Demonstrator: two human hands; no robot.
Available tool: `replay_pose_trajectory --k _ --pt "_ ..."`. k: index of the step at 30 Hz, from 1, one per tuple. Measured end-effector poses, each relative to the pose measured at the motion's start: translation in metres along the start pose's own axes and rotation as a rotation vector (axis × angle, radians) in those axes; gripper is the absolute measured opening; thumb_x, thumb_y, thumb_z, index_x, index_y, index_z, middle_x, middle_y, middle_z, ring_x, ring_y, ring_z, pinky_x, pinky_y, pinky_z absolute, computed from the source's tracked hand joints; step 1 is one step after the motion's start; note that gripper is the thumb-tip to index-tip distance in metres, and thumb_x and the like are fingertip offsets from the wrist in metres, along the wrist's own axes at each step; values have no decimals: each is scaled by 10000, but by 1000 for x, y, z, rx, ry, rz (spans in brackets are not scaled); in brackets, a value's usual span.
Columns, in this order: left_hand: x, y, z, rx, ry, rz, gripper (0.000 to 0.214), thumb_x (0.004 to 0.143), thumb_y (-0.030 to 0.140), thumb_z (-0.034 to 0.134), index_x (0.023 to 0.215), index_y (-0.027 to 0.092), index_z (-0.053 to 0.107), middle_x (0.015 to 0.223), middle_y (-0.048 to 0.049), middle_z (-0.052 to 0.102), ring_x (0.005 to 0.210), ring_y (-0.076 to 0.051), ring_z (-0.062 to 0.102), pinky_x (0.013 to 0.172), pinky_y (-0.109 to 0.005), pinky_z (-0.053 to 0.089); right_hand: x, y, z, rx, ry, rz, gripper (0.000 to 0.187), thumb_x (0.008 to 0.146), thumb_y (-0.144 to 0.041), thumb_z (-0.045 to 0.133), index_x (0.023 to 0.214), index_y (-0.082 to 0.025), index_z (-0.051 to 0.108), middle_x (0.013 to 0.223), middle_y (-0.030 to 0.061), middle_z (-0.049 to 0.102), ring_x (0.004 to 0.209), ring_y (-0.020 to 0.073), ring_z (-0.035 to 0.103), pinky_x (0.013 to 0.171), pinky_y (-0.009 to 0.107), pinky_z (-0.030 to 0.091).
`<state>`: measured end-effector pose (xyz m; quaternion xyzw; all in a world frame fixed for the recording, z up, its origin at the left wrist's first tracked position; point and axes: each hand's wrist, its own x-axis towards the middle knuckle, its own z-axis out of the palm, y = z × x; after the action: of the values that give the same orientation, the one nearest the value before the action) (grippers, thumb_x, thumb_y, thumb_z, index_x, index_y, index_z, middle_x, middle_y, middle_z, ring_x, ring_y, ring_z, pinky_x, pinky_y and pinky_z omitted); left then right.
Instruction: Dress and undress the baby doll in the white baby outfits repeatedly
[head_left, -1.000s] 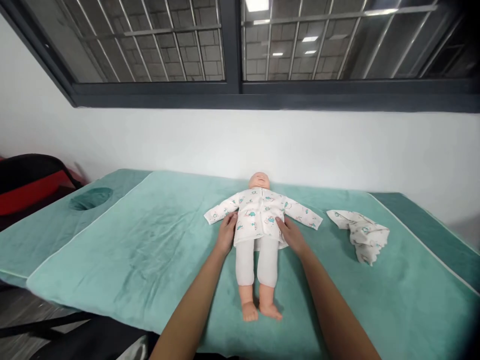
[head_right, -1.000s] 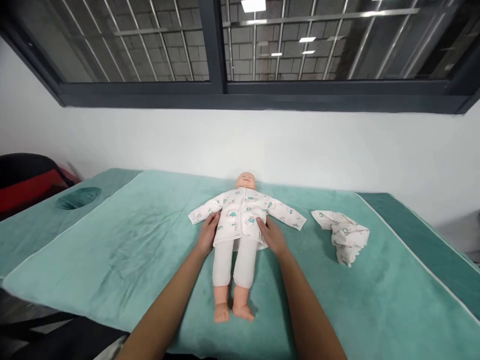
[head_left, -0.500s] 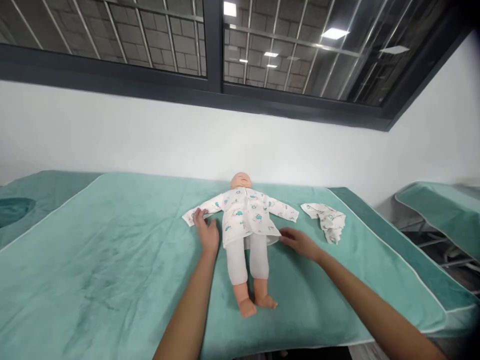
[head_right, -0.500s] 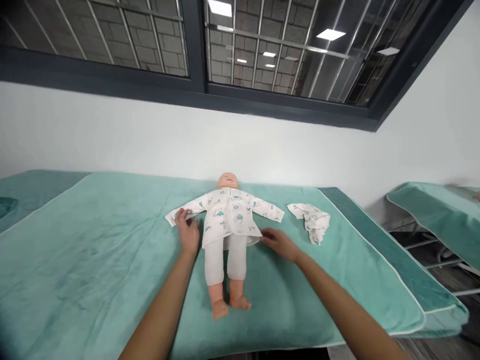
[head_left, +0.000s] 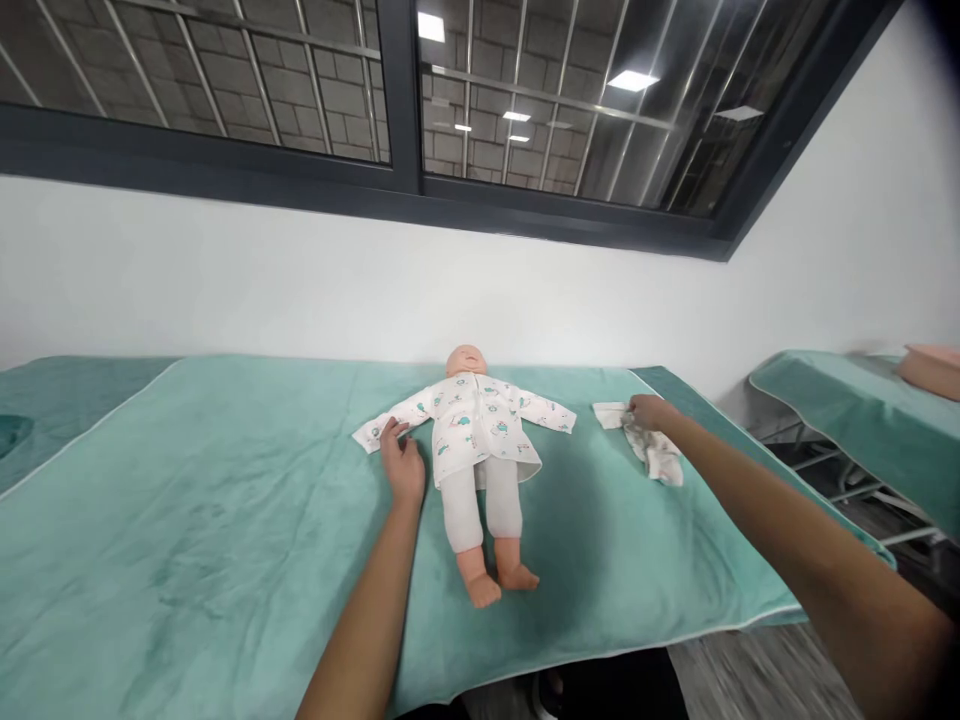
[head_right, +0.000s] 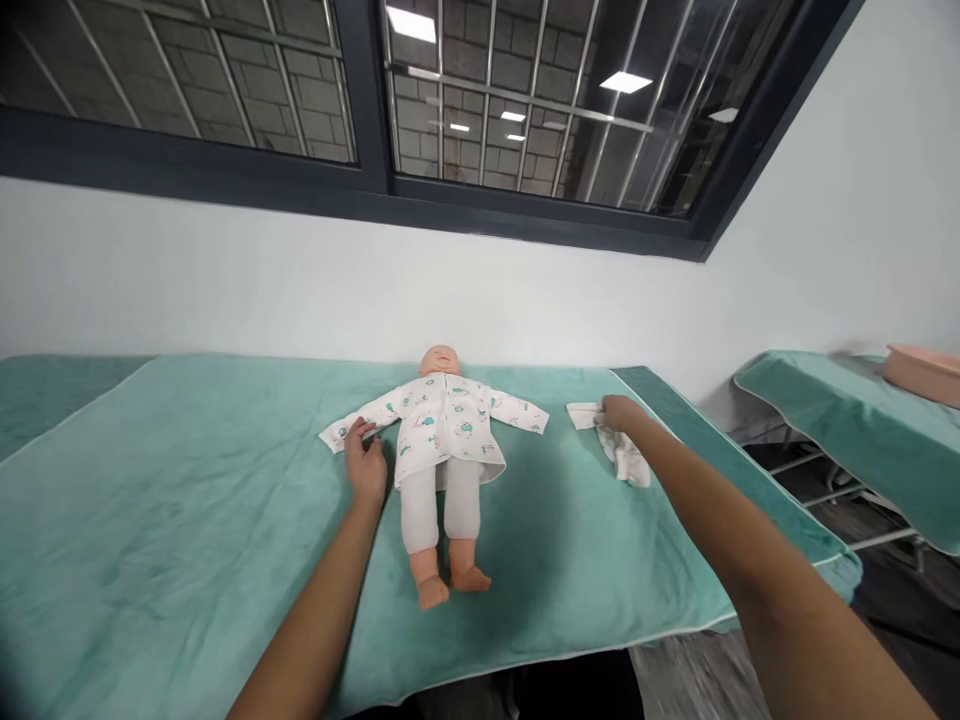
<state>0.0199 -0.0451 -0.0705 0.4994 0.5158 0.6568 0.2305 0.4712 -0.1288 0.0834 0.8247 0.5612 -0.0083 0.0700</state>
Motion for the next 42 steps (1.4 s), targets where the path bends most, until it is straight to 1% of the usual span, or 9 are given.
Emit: replay_pose_trajectory --k 6,11,15,19,21,24,33,36,42 --pt "-19 26 -9 4 -136 -86 216 817 188 556 1023 196 623 1098 -88 659 1095 -247 602 1049 -468 448 -6 -38 -74 257 -154 -309 373 795 -209 687 1168 -211 691 1132 68 701 918 171 661 774 234 508" --pt "-53 95 -23 -52 -351 98 232 902 293 566 1115 230 636 1172 -74 646 1130 -227 592 995 -377 474 -52 -92 -104 1028 -224 -641 333 732 -277 803 1022 -152 696 905 54 659 767 131 593 675 255 534" --pt "-76 163 -27 -107 -590 282 274 942 360 548 1183 264 637 1247 -65 613 1203 -232 558 1023 -376 465 -89 -143 -115 1494 -169 -640 295 740 -156 786 990 -153 628 824 2 566 742 105 558 686 261 556" --pt "-92 200 -25 -52 -760 330 444 880 440 639 1291 289 567 1366 -79 505 1307 -267 473 1081 -430 439 -130 -174 -118 1745 -184 -583 186 804 -114 681 949 -173 579 848 8 549 735 98 552 720 274 557" --pt "-100 206 -25 50 -740 344 504 802 433 734 1252 270 577 1395 -90 448 1339 -291 431 1112 -461 413 -144 -177 -114 1774 -187 -612 163 810 -121 644 950 -186 590 897 13 572 754 100 557 727 273 547" --pt "-104 210 -27 113 -671 369 208 860 349 675 1027 228 646 1346 -89 485 1300 -278 464 1111 -457 405 -150 -168 -107 1659 -150 -747 86 810 -162 613 886 -187 645 1052 32 613 849 123 579 718 266 518" --pt "-54 235 -50 -260 -379 70 127 866 283 629 980 229 649 912 6 670 875 -153 625 802 -254 514 -152 -136 -108 781 -191 -1129 234 846 -391 684 998 -221 742 994 31 698 963 185 590 852 319 447" --pt "-38 249 -58 -292 -514 0 178 872 375 639 939 212 670 833 0 671 803 -153 624 699 -235 506 -164 -139 -119 794 -160 -1130 172 798 -375 735 838 -208 728 863 19 679 922 190 577 842 315 438" --pt "-21 276 -81 -148 -1145 -56 329 781 495 740 820 169 718 774 -50 699 670 -186 634 555 -265 487 -169 -158 -137 1517 -200 -872 136 805 -242 643 706 -180 575 754 -1 603 705 137 551 664 274 441"
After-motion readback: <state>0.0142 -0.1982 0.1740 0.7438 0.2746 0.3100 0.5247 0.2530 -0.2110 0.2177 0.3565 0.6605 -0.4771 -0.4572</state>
